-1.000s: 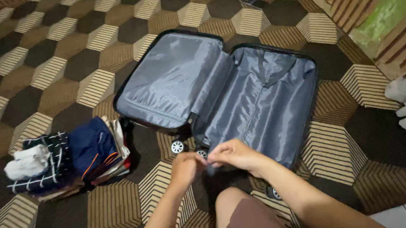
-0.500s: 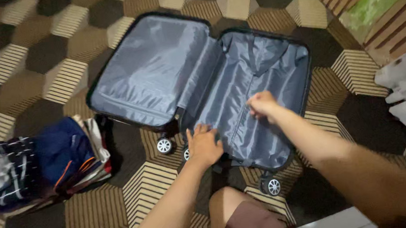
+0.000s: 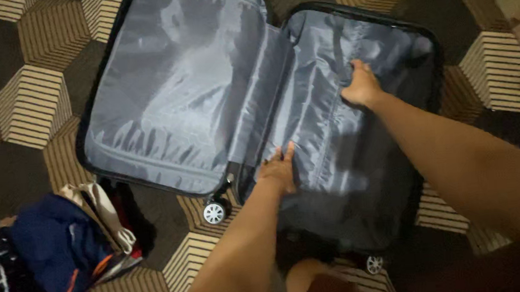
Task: The person opens a suitcase and places folded clothes inside one by one. They handle shirts, pants, and socks, arranging them neatly within the suitcase compartments.
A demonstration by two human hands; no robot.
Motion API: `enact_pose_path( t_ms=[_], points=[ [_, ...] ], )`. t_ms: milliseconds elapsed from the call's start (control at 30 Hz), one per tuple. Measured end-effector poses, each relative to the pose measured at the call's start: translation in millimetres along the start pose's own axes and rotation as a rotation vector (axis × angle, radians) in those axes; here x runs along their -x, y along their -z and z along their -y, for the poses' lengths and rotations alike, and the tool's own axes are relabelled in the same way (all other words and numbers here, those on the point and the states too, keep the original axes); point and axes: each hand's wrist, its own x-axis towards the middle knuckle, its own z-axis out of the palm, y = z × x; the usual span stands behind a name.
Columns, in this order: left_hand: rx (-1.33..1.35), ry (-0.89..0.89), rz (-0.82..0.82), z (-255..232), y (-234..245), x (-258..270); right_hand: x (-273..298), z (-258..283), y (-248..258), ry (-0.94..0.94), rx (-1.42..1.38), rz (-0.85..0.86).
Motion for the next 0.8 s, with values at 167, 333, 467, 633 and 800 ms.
enact_pose_path(
  t_ms=[167, 333, 467, 633, 800],
  points=[
    [0.01, -0.032, -0.05, 2, -5, -3, 15, 48, 24, -0.277, 0.186, 0.269],
    [0.082, 0.014, 0.028, -1, 9, 14, -33, 77, 88, -0.244, 0.408, 0.372],
    [0.062, 0.017, 0.006, 0, 1, 5, -123, 59, 157, -0.094, 0.26, 0.114],
    [0.037, 0.029, 0.025, -2, 4, -2, -163, 27, 168, 0.195, 0.086, -0.544],
    [0.188, 0.002, 0.053, 8, 20, -13, -85, 69, 121, 0.136, 0.081, -0.403]
  ],
)
